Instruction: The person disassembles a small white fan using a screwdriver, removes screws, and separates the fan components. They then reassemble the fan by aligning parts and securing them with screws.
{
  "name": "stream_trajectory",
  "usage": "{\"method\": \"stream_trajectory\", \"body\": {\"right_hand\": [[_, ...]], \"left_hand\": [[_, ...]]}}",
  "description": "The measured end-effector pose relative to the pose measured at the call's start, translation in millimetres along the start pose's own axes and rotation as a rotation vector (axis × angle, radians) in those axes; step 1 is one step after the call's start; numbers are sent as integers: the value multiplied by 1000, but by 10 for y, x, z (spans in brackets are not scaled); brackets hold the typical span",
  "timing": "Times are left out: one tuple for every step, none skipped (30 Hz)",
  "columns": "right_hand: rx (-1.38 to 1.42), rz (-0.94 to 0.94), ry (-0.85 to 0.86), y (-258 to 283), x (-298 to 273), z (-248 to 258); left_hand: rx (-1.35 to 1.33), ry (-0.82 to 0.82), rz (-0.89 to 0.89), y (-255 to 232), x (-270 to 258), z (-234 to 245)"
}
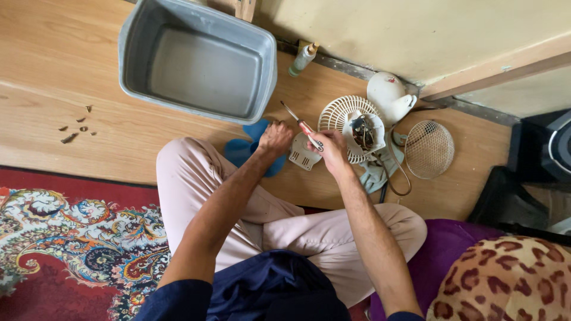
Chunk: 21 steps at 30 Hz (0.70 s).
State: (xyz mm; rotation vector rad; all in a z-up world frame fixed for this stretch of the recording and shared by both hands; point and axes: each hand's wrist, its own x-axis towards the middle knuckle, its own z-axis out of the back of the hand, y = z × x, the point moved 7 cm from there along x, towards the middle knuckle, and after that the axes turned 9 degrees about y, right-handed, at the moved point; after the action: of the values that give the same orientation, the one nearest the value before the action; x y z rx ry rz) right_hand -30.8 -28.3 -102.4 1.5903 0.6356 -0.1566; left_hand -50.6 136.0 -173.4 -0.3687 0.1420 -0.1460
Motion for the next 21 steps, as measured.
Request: {"method": "stream_trajectory", "body": {"right_hand": [[36,0,44,-2,-23,6],[75,2,90,1,-36,-4],[113,4,135,13,-60,-17],[155,17,162,34,-97,-36],[198,29,189,62,-154,-64],[241,40,221,101,-208,-112],[260,39,214,142,-264,-147],[282,37,210,180,-321,-209],[303,35,206,221,-383,-277],[300,37,242,269,-449,-375],[297,39,278,319,-520,-471],[293,43,320,377,-574,-581],[303,30,345,421,-623,-679],[314,11,374,453,-661,-788],[324,-7,403,477,-687,-897],[317,-15,435,499,-698,-1013],[310,-22,466,512,-703,-1126],[303,-30,500,516,-693,-1245],[290,-48,512,499,-683,-1348],[278,-64,526,476,-672,-1460],[265,-80,541,455,-655,-1574]], "left_hand": [[-58,15,-13,-26,-17,59],[-112,29,-25,-36,-38,155],[-166,43,-38,-53,-68,276],[-237,0,-80,-81,-136,450],[-308,-43,-123,-120,-236,626],[-377,-87,-162,-146,-338,813],[-418,-97,-174,-172,-413,978],[-457,-107,-184,-194,-490,1141],[-496,-117,-194,-203,-570,1298],[-530,-152,-224,-201,-671,1461],[-564,-188,-254,-192,-772,1613],[-595,-228,-282,-165,-865,1766],[-611,-260,-284,-122,-945,1899],[-627,-293,-280,-60,-1032,2013],[-643,-325,-276,3,-1111,2112],[-648,-354,-256,81,-1185,2194],[-653,-382,-236,167,-1255,2267],[-658,-413,-214,269,-1327,2333],[-668,-425,-189,378,-1402,2379],[-677,-439,-162,500,-1486,2422],[-685,-453,-136,627,-1568,2457]]}}
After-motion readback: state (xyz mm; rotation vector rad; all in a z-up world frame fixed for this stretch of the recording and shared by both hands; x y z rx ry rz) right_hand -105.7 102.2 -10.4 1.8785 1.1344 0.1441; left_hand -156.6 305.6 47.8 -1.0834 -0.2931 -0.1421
